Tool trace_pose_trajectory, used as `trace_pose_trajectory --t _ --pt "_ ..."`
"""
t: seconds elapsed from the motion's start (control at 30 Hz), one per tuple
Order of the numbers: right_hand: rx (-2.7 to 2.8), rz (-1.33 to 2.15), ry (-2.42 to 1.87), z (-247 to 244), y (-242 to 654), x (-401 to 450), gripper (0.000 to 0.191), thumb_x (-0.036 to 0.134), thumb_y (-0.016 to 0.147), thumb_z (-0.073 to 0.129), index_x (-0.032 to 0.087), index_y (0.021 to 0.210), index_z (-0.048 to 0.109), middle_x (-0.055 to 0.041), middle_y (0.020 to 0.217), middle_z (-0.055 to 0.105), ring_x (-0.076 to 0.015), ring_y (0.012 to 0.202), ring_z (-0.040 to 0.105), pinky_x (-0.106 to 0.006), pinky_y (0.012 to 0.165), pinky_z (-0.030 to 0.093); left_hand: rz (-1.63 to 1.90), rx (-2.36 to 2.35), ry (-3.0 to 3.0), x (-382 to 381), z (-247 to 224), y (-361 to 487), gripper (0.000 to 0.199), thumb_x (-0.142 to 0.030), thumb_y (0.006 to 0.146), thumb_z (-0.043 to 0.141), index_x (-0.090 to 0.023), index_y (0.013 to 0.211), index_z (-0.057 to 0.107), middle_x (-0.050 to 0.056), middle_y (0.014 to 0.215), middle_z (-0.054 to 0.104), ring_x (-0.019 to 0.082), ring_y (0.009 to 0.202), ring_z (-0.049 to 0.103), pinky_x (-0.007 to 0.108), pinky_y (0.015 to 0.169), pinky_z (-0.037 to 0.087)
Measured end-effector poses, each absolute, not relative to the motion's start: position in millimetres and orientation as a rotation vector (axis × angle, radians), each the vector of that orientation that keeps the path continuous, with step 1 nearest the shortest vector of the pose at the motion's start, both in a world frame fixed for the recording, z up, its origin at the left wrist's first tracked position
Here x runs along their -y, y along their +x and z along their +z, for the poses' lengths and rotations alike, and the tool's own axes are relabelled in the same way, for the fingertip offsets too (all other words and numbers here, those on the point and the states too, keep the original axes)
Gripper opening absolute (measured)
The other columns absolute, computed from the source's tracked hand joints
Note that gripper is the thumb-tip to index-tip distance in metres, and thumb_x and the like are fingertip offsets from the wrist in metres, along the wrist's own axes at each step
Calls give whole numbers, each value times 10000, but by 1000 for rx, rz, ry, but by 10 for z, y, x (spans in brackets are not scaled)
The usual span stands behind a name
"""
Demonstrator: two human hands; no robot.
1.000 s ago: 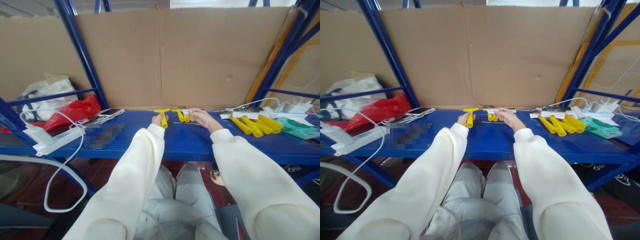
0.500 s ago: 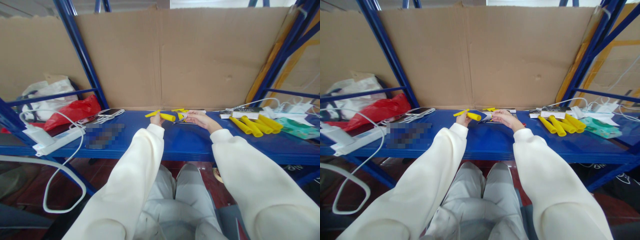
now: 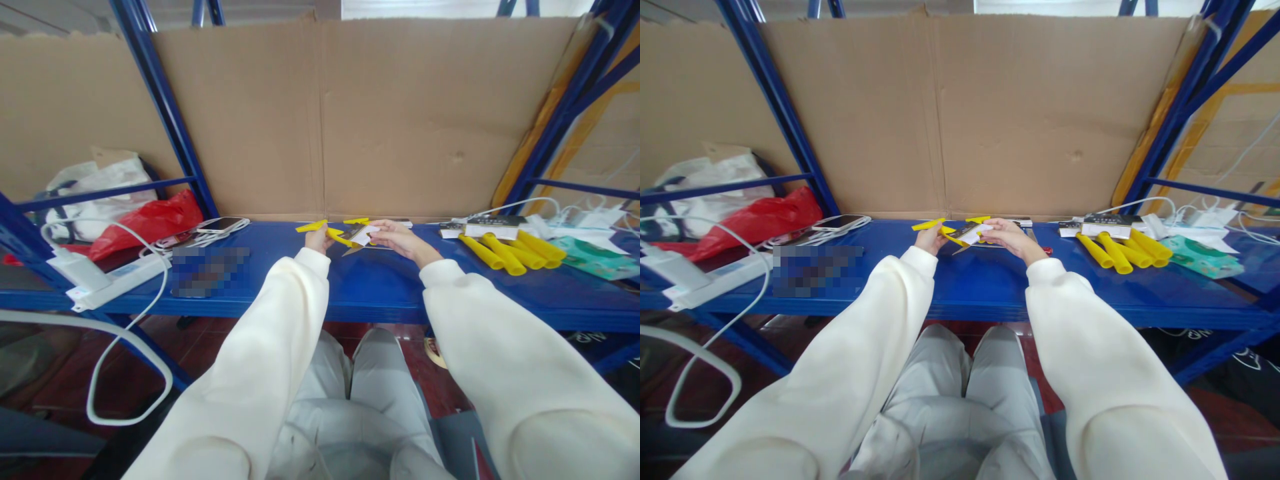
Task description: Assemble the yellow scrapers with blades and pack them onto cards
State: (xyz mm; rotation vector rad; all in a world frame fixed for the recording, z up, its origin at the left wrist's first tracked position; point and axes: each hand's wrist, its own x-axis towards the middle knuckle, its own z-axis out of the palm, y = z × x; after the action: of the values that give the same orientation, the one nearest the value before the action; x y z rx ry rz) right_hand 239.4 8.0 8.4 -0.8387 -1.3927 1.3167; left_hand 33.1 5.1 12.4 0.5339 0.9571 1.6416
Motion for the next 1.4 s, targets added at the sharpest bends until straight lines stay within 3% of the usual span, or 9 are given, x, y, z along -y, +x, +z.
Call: trace_pose_trajectory --t 0.23,0.4,0.6,0.87,1.1,1.27,1.4 --pt "1372 1301 -761 141 2399 -57 271 161 668 844 217 872 675 -6 905 763 -131 781 711 -273 757 598 1738 -1002 467 -41 135 316 122 -64 882 594 -172 828 573 41 852 680 183 937 720 380 874 591" --pt "1373 1304 -756 140 2398 -51 240 247 696 857 213 859 685 -6 819 756 -136 753 719 -283 789 586 1730 -1050 435 -55 158 300 174 -45 821 656 -193 894 601 36 905 696 197 951 723 359 828 600" --pt "1385 1251 -761 104 2395 -81 265 243 660 886 195 805 670 -7 789 751 -124 736 717 -269 817 577 1686 -985 479 -26 166 320 159 -33 873 578 -190 854 593 17 781 665 183 901 723 355 849 600" --pt "1439 1209 -832 68 2347 -73 373 130 553 906 198 823 659 3 819 763 -136 794 722 -276 825 581 1701 -922 450 -50 160 313 102 -82 893 595 -182 874 608 38 822 703 181 863 722 331 821 602" --pt "1499 1092 -817 61 2265 -88 447 274 501 946 195 838 664 -35 869 785 -189 890 733 -320 847 575 1638 -794 563 -20 151 375 145 -73 912 552 -163 818 616 26 730 683 156 799 719 294 803 593" --pt "1517 1048 -793 75 2204 -23 462 416 490 943 203 735 615 -19 755 761 -178 774 726 -291 734 579 1696 -860 572 -32 136 395 86 -74 855 634 -157 835 623 44 677 685 220 794 726 324 711 604" --pt "1500 1015 -789 63 2166 -9 479 445 506 933 217 664 542 3 721 730 -167 757 712 -271 689 575 1685 -833 617 -4 131 443 88 -52 827 640 -137 806 638 52 671 703 241 821 734 342 757 602"
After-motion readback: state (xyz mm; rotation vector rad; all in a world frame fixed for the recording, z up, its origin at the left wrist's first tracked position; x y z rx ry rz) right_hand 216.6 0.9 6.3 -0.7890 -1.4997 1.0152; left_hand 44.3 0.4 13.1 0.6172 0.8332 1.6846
